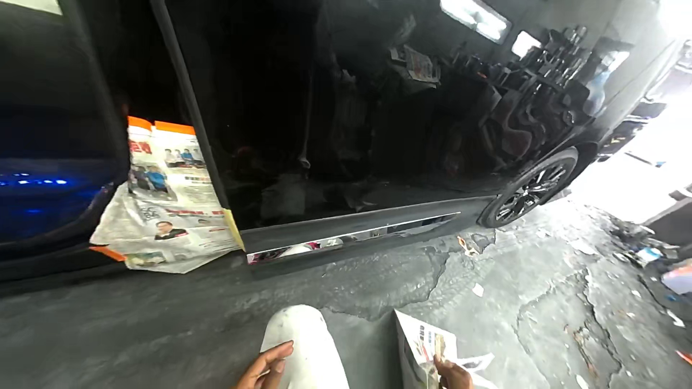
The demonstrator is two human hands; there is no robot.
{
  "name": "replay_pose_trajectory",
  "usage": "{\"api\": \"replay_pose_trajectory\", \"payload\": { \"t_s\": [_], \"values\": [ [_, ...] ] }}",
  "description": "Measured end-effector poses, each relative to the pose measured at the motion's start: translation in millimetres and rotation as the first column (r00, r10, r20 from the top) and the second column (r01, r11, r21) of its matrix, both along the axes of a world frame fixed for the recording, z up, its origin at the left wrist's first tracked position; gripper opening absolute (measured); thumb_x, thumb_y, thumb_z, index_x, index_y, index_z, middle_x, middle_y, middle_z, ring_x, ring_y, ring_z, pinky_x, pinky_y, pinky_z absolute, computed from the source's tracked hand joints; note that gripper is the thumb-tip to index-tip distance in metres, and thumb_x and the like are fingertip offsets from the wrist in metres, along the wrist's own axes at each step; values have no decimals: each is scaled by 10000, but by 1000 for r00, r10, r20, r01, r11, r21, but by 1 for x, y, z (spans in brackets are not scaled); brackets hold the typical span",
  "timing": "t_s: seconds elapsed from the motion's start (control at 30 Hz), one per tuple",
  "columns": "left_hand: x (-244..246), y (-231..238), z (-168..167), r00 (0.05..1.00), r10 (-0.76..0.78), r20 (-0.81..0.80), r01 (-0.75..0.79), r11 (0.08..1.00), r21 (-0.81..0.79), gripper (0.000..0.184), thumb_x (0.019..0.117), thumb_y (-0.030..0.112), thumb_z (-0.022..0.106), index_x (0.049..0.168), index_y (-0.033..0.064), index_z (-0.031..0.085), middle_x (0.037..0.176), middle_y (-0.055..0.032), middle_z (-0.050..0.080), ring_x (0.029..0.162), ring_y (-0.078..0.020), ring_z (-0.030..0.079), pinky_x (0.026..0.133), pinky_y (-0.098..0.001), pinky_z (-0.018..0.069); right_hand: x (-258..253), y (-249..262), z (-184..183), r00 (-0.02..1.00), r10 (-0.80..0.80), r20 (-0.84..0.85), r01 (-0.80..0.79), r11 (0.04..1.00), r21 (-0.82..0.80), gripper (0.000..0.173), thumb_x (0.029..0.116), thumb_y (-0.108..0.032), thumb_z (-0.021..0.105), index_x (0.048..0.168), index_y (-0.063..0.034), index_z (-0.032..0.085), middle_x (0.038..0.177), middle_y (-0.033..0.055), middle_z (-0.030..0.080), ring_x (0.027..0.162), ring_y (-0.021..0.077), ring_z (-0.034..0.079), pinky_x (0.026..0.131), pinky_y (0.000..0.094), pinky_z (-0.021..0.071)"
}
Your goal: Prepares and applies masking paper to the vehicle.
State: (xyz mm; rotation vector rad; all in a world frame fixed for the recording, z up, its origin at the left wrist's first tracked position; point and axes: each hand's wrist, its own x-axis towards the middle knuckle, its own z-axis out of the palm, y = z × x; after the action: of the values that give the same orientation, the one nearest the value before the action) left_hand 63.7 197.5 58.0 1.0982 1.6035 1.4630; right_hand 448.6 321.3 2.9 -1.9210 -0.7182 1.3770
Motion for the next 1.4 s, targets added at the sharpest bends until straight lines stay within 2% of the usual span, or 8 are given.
{"api": "replay_pose_trajectory", "payload": {
  "t_s": [0.43, 0.63, 0.73, 0.87, 1.0, 1.07, 1.2, 1.4],
  "values": [
    [93, 41, 58, 845, -424, -327, 471, 879, 76, 336, 1010, 63, 534, 1299, 83, 705, 1322, -116, 674, 1273, -294, 601, 1107, -489, 463, 20, -21, 215, 921, 52, 387, -277, 786, 553, 120, 926, -106, 702, 892, -14, 634, 707, 2, 623, 612, 86, 594, 596, 308, 540],
    [126, 60, 101, 752, -488, -443, 606, 777, 172, 700, 899, 325, 775, 1506, 90, 517, 1529, -118, 519, 1431, -281, 466, 1191, -509, 366, -5, -40, 319, 901, 394, 183, -385, 526, 758, 182, 996, -15, 533, 988, -150, 654, 853, -46, 745, 739, 49, 702, 697, 235, 608],
    [135, 62, 119, 758, -445, -477, 589, 782, 207, 818, 874, 453, 783, 1526, 67, 475, 1560, -141, 479, 1455, -297, 435, 1201, -531, 339, -25, -40, 335, 827, 544, 140, -428, 447, 785, 209, 1030, -45, 503, 1066, -175, 663, 928, -47, 763, 816, 46, 721, 763, 239, 616],
    [124, 62, 117, 836, -241, -493, 444, 825, 349, 261, 1039, 318, 599, 1132, 134, 759, 1108, -29, 758, 1103, -164, 697, 1114, -467, 448, -42, -29, 339, 827, 553, 102, -380, 416, 826, 226, 1042, -53, 474, 1036, -159, 673, 908, -33, 757, 804, 51, 719, 756, 242, 617],
    [84, 54, 150, 833, -101, -544, 316, 894, 318, 271, 1035, 308, 596, 1049, 88, 755, 860, -51, 751, 831, -192, 726, 857, -428, 571, -55, -11, 331, 907, -5, 422, -412, 199, 889, 197, 1042, -80, 506, 1198, 21, 570, 974, -54, 637, 816, -14, 619, 725, 198, 550],
    [61, 51, 175, 782, -92, -617, 331, 899, 286, 226, 1013, 290, 625, 1080, 121, 759, 860, -43, 758, 813, -202, 732, 791, -443, 585, -70, -11, 333, 782, -172, 599, -613, -39, 789, 373, 1007, -168, 620, 1260, 99, 556, 1155, 79, 643, 1067, 36, 621, 925, 243, 550],
    [19, 45, 219, 555, -118, -823, 495, 842, 213, 171, 1015, 259, 616, 1041, 158, 752, 850, -13, 746, 799, -184, 720, 815, -425, 567, -129, -4, 334, 365, -44, 930, -897, -283, 338, 458, 986, -496, 647, 1338, -202, 654, 1322, 45, 684, 1420, 235, 494, 1232, 588, 263],
    [-18, 30, 247, 429, 72, -901, 367, 897, 246, 320, 1052, 409, 536, 942, 179, 729, 677, 14, 666, 642, -160, 653, 773, -375, 540, -185, 15, 320, 352, 129, 927, -833, -410, 373, 233, 1018, -346, 652, 950, -147, 754, 865, -1, 743, 922, 111, 717, 1182, 490, 373]
  ]
}}
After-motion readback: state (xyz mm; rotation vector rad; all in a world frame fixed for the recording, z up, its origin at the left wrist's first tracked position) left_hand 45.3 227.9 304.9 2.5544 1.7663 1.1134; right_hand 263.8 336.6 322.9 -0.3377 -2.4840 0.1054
